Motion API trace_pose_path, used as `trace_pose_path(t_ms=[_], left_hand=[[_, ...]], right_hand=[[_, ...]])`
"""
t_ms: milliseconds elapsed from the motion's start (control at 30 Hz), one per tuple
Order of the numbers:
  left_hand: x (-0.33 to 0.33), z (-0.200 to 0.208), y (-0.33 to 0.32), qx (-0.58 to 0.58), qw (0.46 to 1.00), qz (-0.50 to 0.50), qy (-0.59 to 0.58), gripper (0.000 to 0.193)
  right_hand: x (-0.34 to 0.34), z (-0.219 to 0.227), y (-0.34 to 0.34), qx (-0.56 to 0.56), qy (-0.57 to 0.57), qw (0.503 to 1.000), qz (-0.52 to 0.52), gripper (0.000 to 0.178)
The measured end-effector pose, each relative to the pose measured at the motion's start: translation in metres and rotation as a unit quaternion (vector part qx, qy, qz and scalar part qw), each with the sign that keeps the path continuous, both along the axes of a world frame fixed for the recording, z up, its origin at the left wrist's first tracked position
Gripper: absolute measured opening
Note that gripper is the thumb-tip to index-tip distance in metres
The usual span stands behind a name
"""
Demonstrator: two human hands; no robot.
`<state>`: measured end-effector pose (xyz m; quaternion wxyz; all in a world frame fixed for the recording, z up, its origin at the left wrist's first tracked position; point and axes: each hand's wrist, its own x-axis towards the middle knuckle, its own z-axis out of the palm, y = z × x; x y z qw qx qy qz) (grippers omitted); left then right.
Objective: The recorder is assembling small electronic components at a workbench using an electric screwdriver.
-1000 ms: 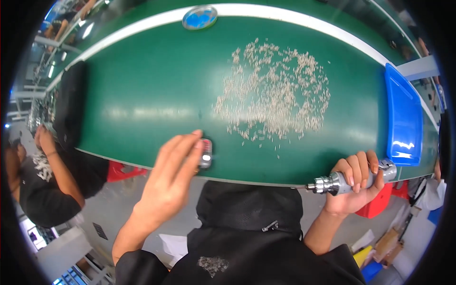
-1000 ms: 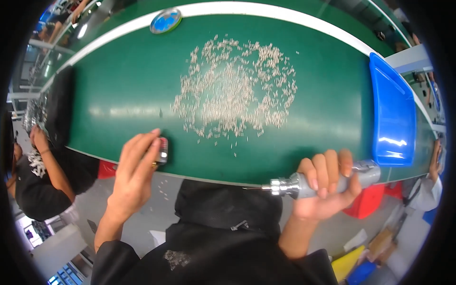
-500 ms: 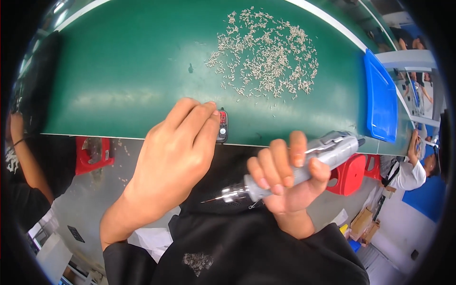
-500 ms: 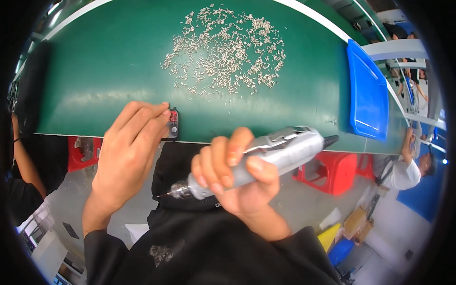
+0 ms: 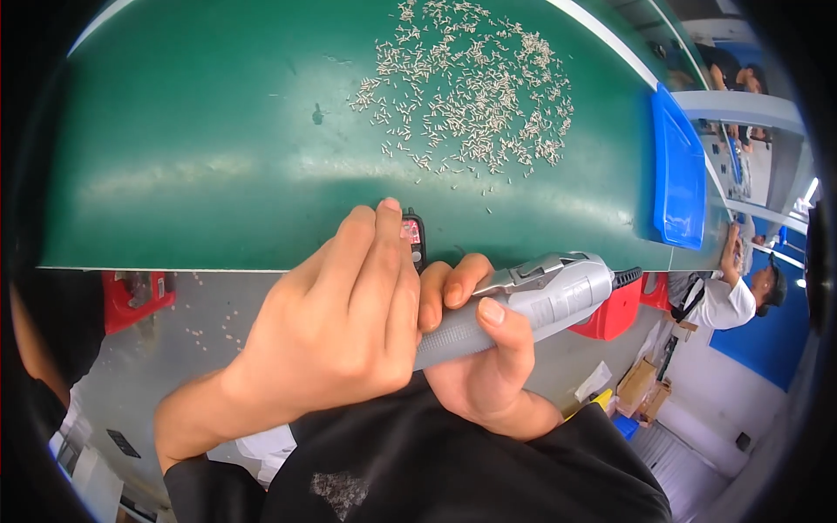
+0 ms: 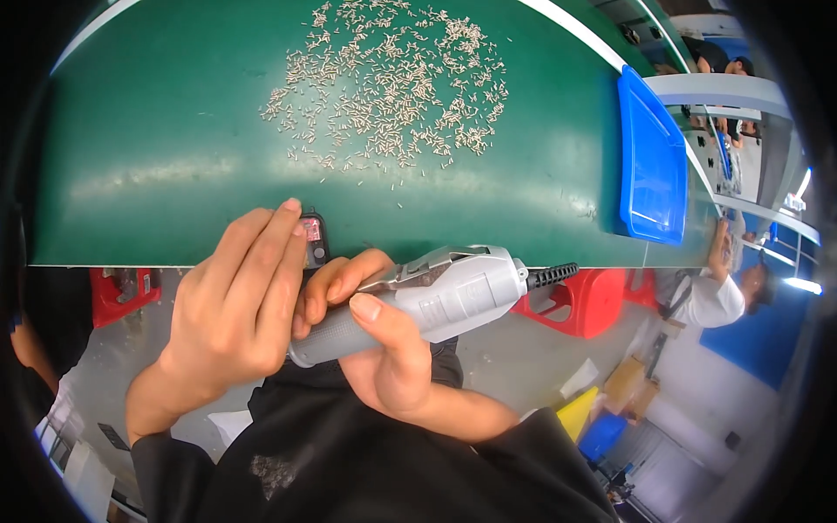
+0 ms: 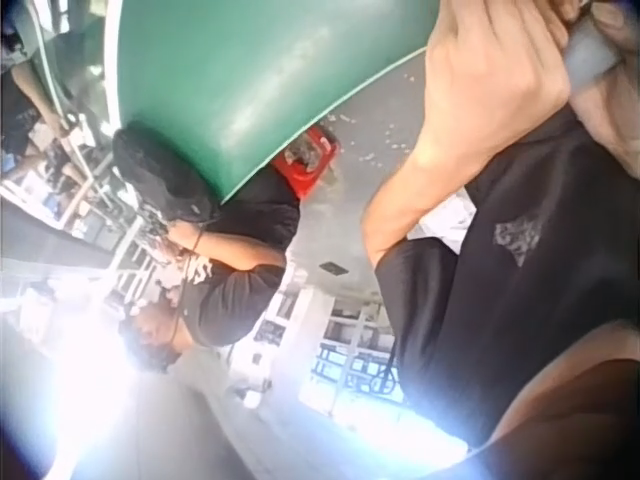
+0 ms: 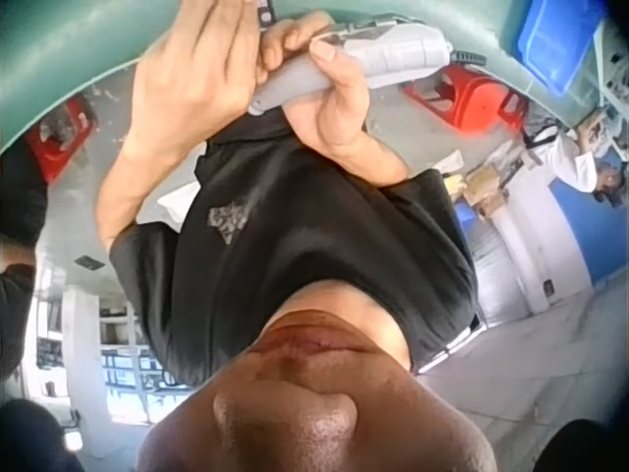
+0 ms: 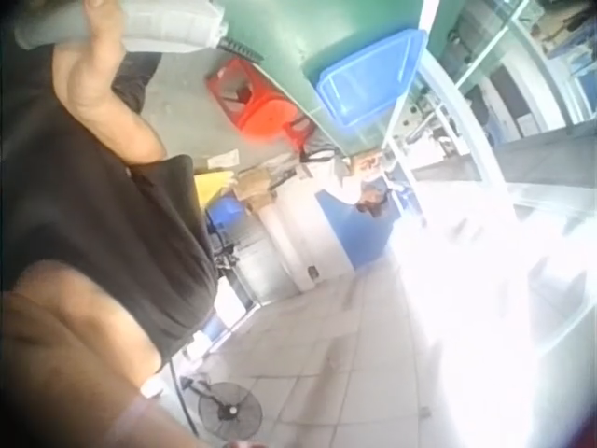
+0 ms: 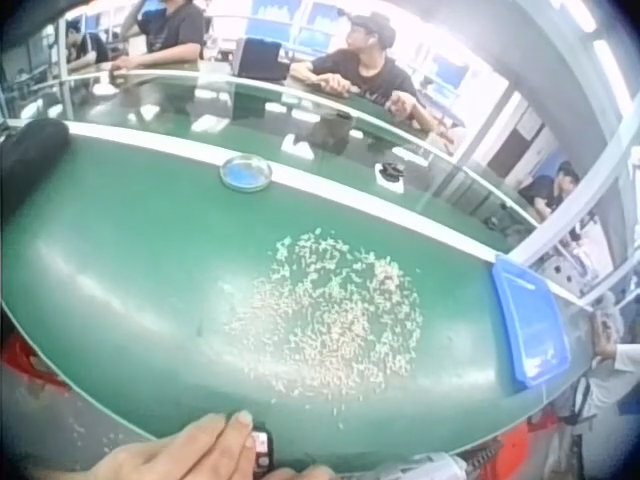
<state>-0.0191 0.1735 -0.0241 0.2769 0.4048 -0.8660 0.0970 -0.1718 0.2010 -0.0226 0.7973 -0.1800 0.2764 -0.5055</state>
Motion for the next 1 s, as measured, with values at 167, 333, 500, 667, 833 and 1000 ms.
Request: trace_pose_path(t_ms=[167, 333, 500, 667, 833, 1000], left_hand=[[0.001, 0.005, 0.005, 0.048, 0.999, 0.003, -0.020, 0.034], [0.004, 0.007, 0.009, 0.118, 0.993, 0.004, 0.009, 0.031], [0.004, 0.011, 0.011, 0.166, 0.986, 0.003, 0.017, 0.033], [0.001, 0.006, 0.011, 0.137, 0.990, 0.022, -0.007, 0.031], [0.002, 0.005, 0.010, 0.126, 0.992, 0.018, -0.016, 0.028], [0.001, 0.003, 0.007, 0.131, 0.991, 0.013, 0.010, 0.027]], right_hand=[[-0.020, 0.007, -0.013, -0.058, -0.011, 0.997, 0.050, 0.022], [-0.038, 0.048, -0.054, -0.201, 0.063, 0.977, 0.034, 0.025], [-0.034, 0.061, -0.084, -0.276, 0.068, 0.958, 0.022, 0.021], [-0.033, 0.054, -0.100, -0.305, 0.106, 0.946, 0.036, 0.021], [-0.032, 0.051, -0.106, -0.301, 0.121, 0.944, 0.069, 0.022], [-0.033, 0.050, -0.108, -0.295, 0.141, 0.941, 0.086, 0.022]])
